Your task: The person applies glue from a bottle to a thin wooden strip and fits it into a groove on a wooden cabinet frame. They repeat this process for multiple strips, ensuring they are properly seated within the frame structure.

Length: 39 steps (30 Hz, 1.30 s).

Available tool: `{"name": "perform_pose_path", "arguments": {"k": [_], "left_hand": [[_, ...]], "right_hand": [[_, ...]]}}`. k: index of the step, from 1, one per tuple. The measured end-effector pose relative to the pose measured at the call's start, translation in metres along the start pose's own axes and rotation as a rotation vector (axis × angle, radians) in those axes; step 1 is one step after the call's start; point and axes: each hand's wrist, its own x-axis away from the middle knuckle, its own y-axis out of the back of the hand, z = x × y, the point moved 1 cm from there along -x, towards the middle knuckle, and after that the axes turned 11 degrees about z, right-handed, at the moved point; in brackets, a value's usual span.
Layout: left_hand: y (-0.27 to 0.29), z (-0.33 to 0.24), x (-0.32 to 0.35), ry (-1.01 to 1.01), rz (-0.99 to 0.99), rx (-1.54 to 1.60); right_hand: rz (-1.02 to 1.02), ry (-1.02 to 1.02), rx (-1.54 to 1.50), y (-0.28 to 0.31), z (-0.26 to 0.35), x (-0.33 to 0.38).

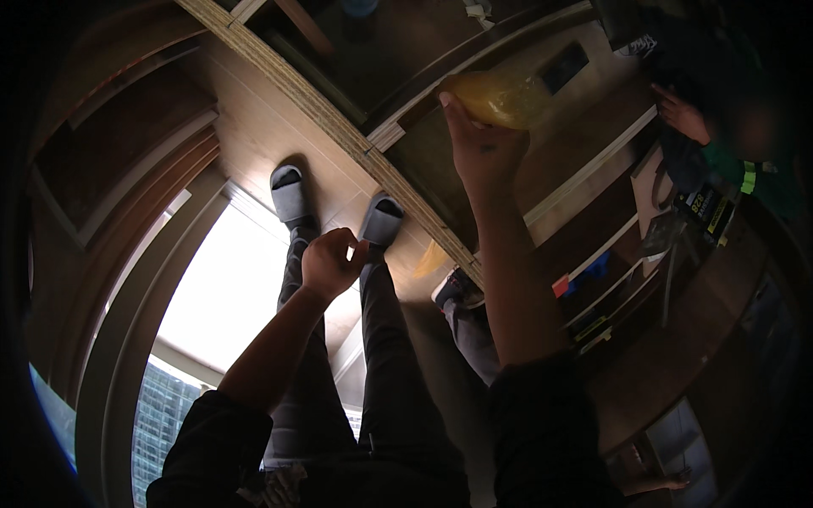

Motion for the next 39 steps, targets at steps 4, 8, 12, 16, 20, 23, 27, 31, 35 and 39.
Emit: {"name": "perform_pose_path", "arguments": {"k": [4,8,12,16,20,23,27,31,35,39], "left_hand": [[0.001,-0.001,-0.001,0.023,0.034,-0.004],[0.003,-0.009,-0.002,0.100,0.103,0.015],[0.002,-0.009,-0.001,0.098,0.116,0.009],[-0.001,-0.010,-0.001,0.111,0.157,-0.011],[-0.004,-0.007,0.002,0.115,0.179,-0.024],[-0.002,-0.007,0.005,0.127,0.202,-0.047],[0.005,-0.016,0.010,0.163,0.287,-0.053],[0.012,-0.016,0.026,0.166,0.301,-0.122],[0.017,-0.013,0.045,0.155,0.281,-0.155],[0.020,-0.015,0.051,0.124,0.257,-0.164]], "right_hand": [[0.021,0.072,0.073,-0.012,-0.001,0.020],[0.009,0.142,0.089,-0.021,0.004,0.025],[-0.006,-0.159,-0.096,-0.010,0.015,0.007],[0.086,-0.062,-0.145,-0.025,0.027,0.025],[0.038,-0.184,-0.215,-0.018,0.017,0.014],[0.146,-0.218,-0.080,-0.021,0.032,0.026],[0.070,-0.342,-0.417,-0.009,0.019,0.044],[-0.014,-0.544,-0.973,0.027,0.031,0.073],[-0.171,-0.724,-1.209,0.054,0.050,0.097],[-0.133,-0.822,-1.398,0.083,0.023,0.123]]}}
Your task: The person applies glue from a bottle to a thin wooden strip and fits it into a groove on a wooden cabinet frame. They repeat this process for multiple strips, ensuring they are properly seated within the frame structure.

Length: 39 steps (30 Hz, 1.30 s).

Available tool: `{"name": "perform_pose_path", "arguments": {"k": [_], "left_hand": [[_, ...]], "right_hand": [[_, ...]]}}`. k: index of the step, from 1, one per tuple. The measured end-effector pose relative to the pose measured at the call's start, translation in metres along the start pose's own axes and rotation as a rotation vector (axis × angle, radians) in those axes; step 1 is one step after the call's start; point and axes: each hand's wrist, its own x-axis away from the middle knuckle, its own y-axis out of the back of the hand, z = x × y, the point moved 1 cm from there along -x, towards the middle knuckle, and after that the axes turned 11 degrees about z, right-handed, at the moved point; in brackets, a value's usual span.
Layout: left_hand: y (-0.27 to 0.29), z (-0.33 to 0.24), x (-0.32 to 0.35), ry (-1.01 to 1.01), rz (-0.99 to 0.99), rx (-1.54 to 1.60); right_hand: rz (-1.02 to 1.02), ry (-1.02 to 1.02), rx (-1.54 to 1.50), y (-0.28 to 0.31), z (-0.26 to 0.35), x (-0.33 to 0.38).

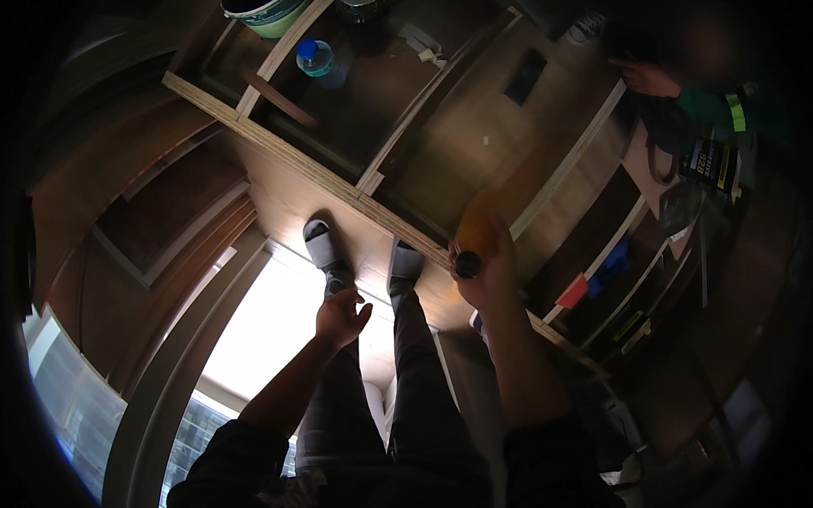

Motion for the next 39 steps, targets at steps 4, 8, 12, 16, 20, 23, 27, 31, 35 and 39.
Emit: {"name": "perform_pose_path", "arguments": {"k": [4,8,12,16,20,23,27,31,35,39], "left_hand": [[0.022,-0.017,-0.024,-0.162,-0.205,-0.045],[0.061,-0.058,-0.087,-0.288,-0.435,-0.112],[0.078,-0.089,-0.140,-0.321,-0.539,-0.199],[0.077,-0.099,-0.166,-0.238,-0.608,-0.412],[0.078,-0.107,-0.174,-0.196,-0.569,-0.463],[0.082,-0.110,-0.173,-0.208,-0.579,-0.468],[0.094,-0.122,-0.162,-0.262,-0.619,-0.487],[0.119,-0.136,-0.129,-0.274,-0.591,-0.465],[0.148,-0.147,-0.065,-0.244,-0.520,-0.352],[0.163,-0.124,0.026,-0.071,-0.485,-0.185]], "right_hand": [[-0.018,-0.136,0.033,0.020,0.003,0.024],[-0.095,-0.094,0.032,0.037,-0.005,0.043],[-0.126,-0.102,0.020,0.050,-0.013,0.058],[-0.161,-0.099,-0.029,0.063,-0.017,0.065],[-0.178,-0.079,-0.061,0.070,-0.015,0.072],[-0.133,-0.057,-0.053,0.070,-0.009,0.075],[-0.037,-0.042,-0.143,0.065,0.003,0.082],[-0.042,-0.054,-0.116,0.063,0.007,0.088],[0.017,-0.082,-0.068,0.061,0.009,0.098],[-0.033,-0.122,-0.055,0.045,0.008,0.113]]}}
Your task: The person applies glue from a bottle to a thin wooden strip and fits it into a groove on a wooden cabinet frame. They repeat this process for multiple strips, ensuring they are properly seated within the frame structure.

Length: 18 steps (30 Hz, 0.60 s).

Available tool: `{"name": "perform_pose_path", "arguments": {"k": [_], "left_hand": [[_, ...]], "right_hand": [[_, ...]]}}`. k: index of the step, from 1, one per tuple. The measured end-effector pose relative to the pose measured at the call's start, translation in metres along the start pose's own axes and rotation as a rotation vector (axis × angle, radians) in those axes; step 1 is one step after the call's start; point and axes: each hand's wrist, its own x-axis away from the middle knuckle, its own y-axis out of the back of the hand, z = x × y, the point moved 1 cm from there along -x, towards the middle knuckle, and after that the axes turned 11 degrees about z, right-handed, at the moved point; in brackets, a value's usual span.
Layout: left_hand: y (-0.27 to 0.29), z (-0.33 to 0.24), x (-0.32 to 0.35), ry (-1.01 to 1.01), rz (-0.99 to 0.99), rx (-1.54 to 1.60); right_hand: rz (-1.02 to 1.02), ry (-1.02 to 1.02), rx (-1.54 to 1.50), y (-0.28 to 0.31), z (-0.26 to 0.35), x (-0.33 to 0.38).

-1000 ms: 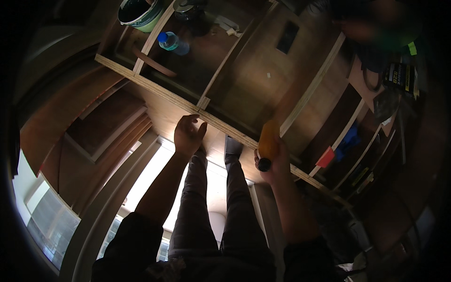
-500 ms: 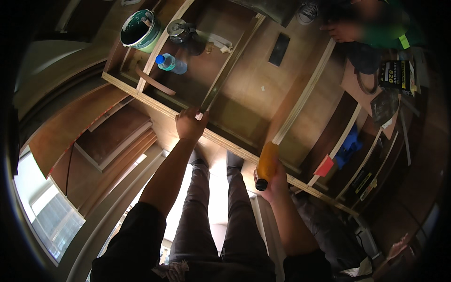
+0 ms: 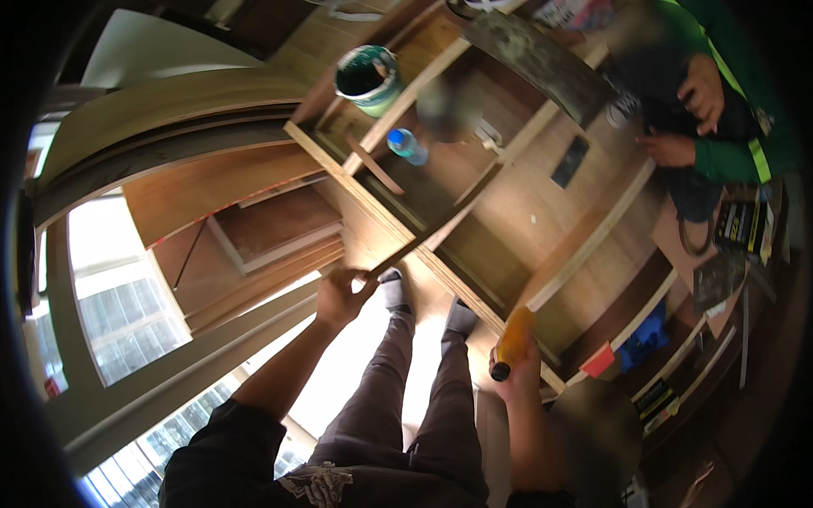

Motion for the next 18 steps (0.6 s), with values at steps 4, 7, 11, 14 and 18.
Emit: {"name": "perform_pose_path", "arguments": {"k": [4,7,11,14,18], "left_hand": [[0.055,0.026,0.091,0.229,0.001,0.013],[0.085,0.031,0.139,0.389,-0.090,0.139],[0.122,0.029,0.156,0.421,-0.263,0.131],[0.146,0.031,0.129,0.462,-0.335,0.107],[0.160,0.060,0.057,0.332,-0.533,0.107]], "right_hand": [[-0.013,-0.071,0.053,-0.005,-0.014,0.005],[0.036,-0.071,0.093,-0.006,-0.013,0.010],[0.095,-0.099,0.159,-0.021,-0.014,0.012],[0.151,-0.156,0.093,-0.041,-0.008,0.009],[0.169,-0.149,0.116,-0.068,-0.009,-0.006]]}}
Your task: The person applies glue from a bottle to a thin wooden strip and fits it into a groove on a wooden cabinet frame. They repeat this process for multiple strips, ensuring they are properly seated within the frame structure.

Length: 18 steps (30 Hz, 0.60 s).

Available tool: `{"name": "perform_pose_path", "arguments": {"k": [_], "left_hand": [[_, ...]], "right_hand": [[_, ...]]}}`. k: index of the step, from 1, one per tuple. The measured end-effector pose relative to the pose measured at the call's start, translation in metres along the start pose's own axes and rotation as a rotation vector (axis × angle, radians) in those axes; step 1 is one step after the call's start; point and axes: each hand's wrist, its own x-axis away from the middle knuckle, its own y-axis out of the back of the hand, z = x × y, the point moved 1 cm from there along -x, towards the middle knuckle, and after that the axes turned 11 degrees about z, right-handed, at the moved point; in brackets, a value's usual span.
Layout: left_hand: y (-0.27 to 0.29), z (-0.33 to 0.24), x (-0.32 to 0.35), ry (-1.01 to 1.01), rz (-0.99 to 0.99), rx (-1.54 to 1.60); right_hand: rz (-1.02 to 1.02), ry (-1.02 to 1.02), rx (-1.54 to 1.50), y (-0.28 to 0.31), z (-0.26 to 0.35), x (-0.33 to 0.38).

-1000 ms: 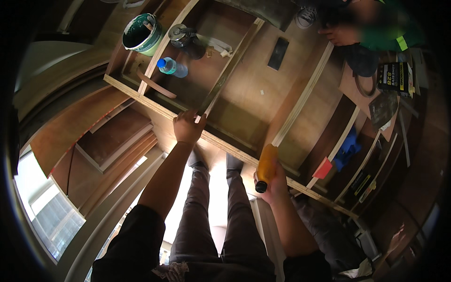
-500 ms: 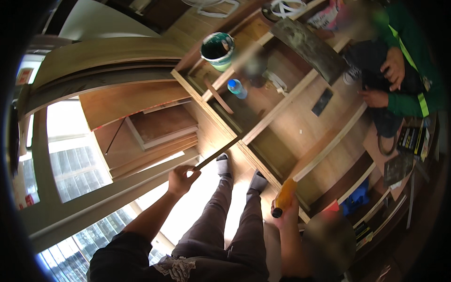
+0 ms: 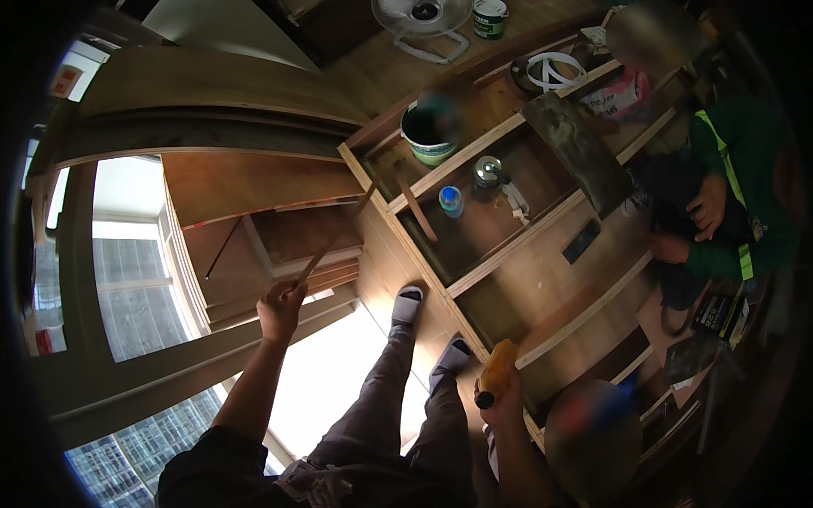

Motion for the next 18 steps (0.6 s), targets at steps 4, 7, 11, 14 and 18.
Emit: {"name": "perform_pose_path", "arguments": {"k": [4,7,11,14,18], "left_hand": [[-0.041,-0.001,-0.095,-0.099,-0.056,0.002],[-0.085,0.004,-0.168,-0.119,-0.109,0.068],[-0.139,0.006,-0.246,-0.118,-0.179,0.003],[-0.179,0.002,-0.266,0.027,-0.044,-0.023],[-0.222,0.014,-0.271,0.125,0.067,-0.048]], "right_hand": [[-0.032,0.015,0.035,-0.022,-0.001,-0.018],[-0.142,0.011,0.124,-0.035,-0.007,-0.037],[-0.134,0.028,0.163,-0.055,-0.015,-0.062],[-0.118,0.007,0.160,-0.078,-0.020,-0.075],[-0.095,-0.046,0.122,-0.096,-0.032,-0.092]]}}
